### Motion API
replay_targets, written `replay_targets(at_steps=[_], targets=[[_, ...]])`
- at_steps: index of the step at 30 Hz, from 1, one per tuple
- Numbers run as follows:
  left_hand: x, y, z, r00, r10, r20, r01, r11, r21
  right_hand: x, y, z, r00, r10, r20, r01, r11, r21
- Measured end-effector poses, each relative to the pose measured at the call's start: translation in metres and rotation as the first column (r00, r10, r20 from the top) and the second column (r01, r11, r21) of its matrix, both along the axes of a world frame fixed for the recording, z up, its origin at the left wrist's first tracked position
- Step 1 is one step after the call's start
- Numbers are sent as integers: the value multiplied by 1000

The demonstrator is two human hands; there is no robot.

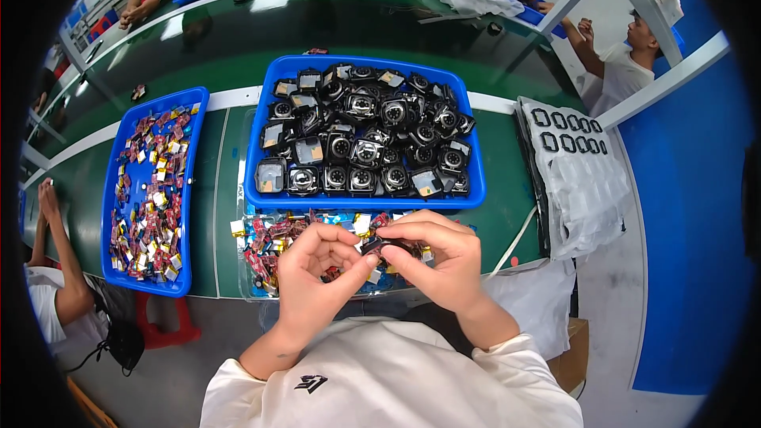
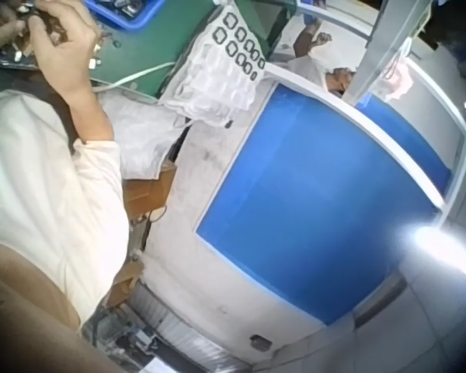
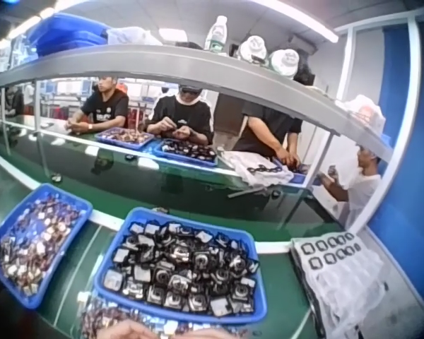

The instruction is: The person is manually assembling small electronic components (possibly camera modules or sensors) at a factory workbench, picking parts from trays and combining them.

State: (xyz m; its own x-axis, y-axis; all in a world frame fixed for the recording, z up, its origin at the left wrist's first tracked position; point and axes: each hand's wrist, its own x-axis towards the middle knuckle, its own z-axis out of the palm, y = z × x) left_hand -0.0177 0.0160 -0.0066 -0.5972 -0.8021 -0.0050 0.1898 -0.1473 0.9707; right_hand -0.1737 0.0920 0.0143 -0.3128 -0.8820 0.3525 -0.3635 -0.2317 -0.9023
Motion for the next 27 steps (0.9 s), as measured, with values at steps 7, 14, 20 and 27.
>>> replay_targets(at_steps=[7,14,20,27], targets=[[9,2,-6,995,-16,-98,8,997,-83,-77,-55,47,998,-66,0,66,996,66],[18,7,0,999,-36,-2,33,930,-367,-254,-159,-10,794,-597,109,550,784,288],[28,2,2,995,75,73,-32,880,-475,-286,-177,-67,742,-645,-182,662,664,348],[28,-2,-1,999,34,29,-19,917,-399,-265,-148,-39,654,-504,-564,681,717,149]])
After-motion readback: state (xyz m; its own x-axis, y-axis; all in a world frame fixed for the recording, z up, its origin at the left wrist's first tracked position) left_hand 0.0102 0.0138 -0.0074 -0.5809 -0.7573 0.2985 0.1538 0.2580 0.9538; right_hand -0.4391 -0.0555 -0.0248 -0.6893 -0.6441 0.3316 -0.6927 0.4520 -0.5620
